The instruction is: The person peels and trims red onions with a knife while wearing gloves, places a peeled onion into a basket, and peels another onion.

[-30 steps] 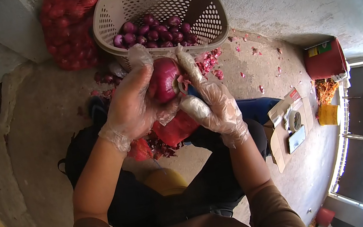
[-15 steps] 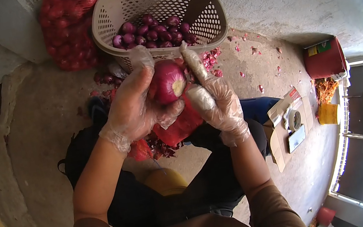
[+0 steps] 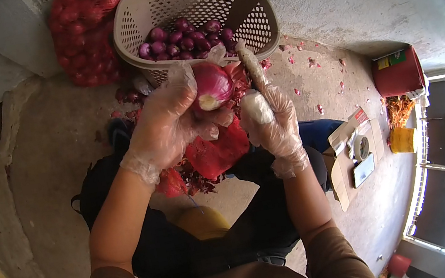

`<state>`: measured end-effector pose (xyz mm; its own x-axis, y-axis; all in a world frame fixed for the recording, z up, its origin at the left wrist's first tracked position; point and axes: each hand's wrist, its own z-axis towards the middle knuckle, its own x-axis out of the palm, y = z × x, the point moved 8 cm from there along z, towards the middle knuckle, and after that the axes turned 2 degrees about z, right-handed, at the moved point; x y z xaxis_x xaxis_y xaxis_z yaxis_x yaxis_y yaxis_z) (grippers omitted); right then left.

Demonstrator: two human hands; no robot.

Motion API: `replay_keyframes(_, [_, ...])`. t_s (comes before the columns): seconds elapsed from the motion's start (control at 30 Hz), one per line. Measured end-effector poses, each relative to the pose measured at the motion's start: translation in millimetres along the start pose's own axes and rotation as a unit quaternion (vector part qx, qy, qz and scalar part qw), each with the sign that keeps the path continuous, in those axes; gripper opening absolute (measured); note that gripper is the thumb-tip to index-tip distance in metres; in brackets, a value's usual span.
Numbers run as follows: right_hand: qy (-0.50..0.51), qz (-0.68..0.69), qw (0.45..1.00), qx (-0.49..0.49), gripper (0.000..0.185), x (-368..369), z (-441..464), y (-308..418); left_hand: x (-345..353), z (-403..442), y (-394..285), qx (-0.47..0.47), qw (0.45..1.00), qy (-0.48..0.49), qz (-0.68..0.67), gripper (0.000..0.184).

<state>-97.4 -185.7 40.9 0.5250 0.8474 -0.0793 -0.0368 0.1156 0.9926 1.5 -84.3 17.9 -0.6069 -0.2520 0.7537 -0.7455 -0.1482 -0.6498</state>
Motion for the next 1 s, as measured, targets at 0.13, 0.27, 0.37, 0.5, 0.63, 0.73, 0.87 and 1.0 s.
replay_keyframes(0.13, [-0.029,0.034,0.998,0.043,0.071,-4.0,0.7,2.2,-6.4,3.1,0.8,0.009,0.999,-0.022,-0.048,0.056])
replay_keyframes(0.27, [-0.043,0.01,0.999,0.015,0.071,-7.3,2.4,-0.6,-8.5,3.3,-0.6,0.012,0.996,0.025,-0.087,0.055])
replay_keyframes(0.37, [-0.025,0.042,0.999,0.019,0.062,-3.9,1.1,0.8,-5.0,3.7,-4.5,0.045,0.995,0.017,-0.092,0.054])
replay_keyframes(0.5, [-0.03,0.065,0.997,0.036,0.059,-0.3,0.1,3.2,0.2,3.4,-10.0,0.062,0.996,-0.033,-0.046,0.051])
replay_keyframes(0.63, [-0.054,0.061,0.997,0.015,0.068,-7.1,0.1,-4.7,-4.8,4.1,-12.7,0.074,0.997,-0.009,-0.011,0.055])
replay_keyframes(0.73, [-0.079,0.043,0.996,-0.01,0.069,-9.5,4.8,-6.1,-11.6,6.7,-16.1,0.104,0.993,-0.021,0.049,0.061])
replay_keyframes(0.87, [-0.042,0.05,0.996,0.062,0.069,-8.9,0.8,-2.4,-8.2,4.6,-19.3,0.129,0.984,-0.035,0.121,0.063])
replay_keyframes(1.0, [-0.031,0.015,0.999,0.028,0.059,-7.9,3.7,-1.5,-5.5,2.7,-24.7,0.167,0.968,-0.028,0.183,0.063])
